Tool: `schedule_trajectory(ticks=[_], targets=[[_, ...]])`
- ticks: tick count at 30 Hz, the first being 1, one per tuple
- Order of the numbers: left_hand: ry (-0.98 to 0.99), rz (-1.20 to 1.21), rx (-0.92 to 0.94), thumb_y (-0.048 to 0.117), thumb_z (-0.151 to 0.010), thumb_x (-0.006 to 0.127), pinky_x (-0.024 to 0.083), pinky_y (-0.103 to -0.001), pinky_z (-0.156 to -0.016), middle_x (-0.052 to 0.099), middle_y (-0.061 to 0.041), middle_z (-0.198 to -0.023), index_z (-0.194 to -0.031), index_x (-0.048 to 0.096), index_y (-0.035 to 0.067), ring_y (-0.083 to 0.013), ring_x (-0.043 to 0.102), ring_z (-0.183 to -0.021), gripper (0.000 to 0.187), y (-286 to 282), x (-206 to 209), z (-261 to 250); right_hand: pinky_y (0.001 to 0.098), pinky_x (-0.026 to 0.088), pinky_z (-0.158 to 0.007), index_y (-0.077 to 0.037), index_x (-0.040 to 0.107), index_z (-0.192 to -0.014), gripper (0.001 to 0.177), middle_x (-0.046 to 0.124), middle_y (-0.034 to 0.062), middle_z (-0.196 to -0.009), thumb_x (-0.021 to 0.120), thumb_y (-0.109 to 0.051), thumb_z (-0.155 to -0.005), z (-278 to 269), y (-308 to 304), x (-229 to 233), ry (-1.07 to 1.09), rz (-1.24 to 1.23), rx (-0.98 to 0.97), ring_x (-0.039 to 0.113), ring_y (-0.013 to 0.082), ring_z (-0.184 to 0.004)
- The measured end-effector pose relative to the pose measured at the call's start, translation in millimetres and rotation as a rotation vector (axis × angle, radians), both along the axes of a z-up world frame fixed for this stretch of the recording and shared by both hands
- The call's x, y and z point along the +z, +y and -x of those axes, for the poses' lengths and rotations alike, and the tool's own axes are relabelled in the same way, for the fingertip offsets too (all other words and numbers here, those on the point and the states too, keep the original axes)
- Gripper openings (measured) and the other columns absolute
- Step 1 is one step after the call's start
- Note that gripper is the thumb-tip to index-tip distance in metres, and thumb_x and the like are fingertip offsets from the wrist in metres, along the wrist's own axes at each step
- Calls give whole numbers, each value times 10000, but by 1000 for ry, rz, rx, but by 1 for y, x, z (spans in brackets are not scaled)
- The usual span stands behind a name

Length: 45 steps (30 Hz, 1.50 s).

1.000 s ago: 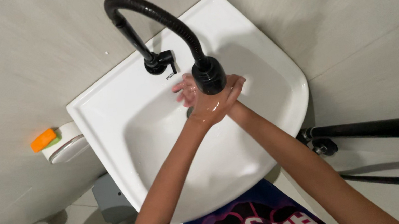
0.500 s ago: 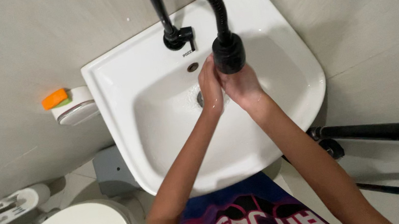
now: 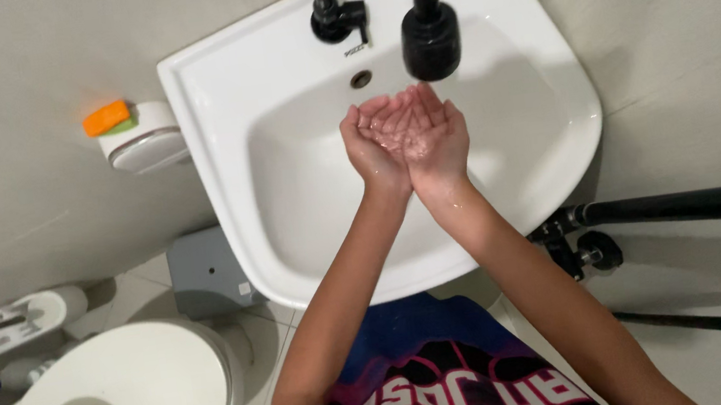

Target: The person cleans a sink basin and faucet by hand using a sponge and a cloth, then rinses their hands under the running water and wipes the faucet assembly with the cloth.

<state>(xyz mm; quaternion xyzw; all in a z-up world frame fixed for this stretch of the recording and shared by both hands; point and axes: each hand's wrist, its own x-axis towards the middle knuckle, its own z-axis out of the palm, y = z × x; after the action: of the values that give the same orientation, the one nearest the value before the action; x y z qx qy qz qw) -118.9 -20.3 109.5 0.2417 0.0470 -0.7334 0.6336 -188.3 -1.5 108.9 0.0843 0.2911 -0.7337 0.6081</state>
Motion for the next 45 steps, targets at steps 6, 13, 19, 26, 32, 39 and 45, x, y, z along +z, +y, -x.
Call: schedule_trajectory(ticks=[6, 13, 19, 26, 32, 39, 45], targets=[[-233, 62, 65, 361, -1050, 448, 368, -326, -487, 452, -2, -619, -700, 438, 151, -140, 404, -497, 408, 59, -36, -60, 357, 411, -548, -158, 556, -779, 339, 448, -15, -542, 460, -397, -999, -46, 46, -39, 84, -16, 210, 456, 170, -523], [-1021, 17, -297, 344, -1051, 440, 454, -349, -588, 495, -30, -569, -746, 541, 95, -171, 487, -534, 406, 89, -9, -165, 351, 495, -684, -142, 604, -887, 208, 478, 5, -642, 479, -273, -989, -31, 18, -94, 12, -20, 351, 464, 172, -595], [-2592, 931, -999, 399, -1021, 359, 385, -456, -1097, 559, -184, -1361, -1278, 564, -18, -327, 477, -1301, 531, 96, -49, -193, 386, 558, -923, -62, 714, -1094, 362, 717, 69, -915, 424, -253, -992, 43, -37, -34, 12, -39, 347, 692, 230, -946], [-2019, 998, -1643, 546, -1040, 178, 10, -449, -1259, 0, -167, -1703, -1604, 55, 13, -289, -25, -1582, 786, 65, -85, -125, 397, 486, -1166, 10, 671, -1280, 442, 740, 130, -1241, 379, -262, -1089, 61, -41, 10, -16, 168, 490, 628, 271, -1313], [-2059, 1116, -1526, 645, -990, 240, 43, -468, -1263, 100, -159, -1698, -1622, 112, 30, -257, 46, -1579, 891, 40, -90, -110, 419, 423, -1228, -9, 645, -1338, 514, 710, 137, -1299, 316, -324, -1099, 63, -40, 25, 47, 184, 623, 594, 298, -1366], [-2891, 929, -1414, 738, -943, 338, 52, -456, -1235, 109, -210, -1671, -1570, 167, -40, -319, 71, -1552, 1014, -12, -95, -145, 425, 421, -1222, -35, 617, -1369, 496, 671, 110, -1322, 306, -331, -1122, 62, -34, 35, 253, 128, 636, 573, 289, -1372], [-2224, 982, -1231, 572, -995, 510, 132, -529, -1204, 262, -245, -1603, -1549, 282, -27, -380, 216, -1495, 848, 5, -89, -78, 429, 414, -1228, -28, 577, -1405, 513, 667, 128, -1339, 313, -343, -1098, 63, -34, 41, 190, 130, 671, 569, 278, -1373]])
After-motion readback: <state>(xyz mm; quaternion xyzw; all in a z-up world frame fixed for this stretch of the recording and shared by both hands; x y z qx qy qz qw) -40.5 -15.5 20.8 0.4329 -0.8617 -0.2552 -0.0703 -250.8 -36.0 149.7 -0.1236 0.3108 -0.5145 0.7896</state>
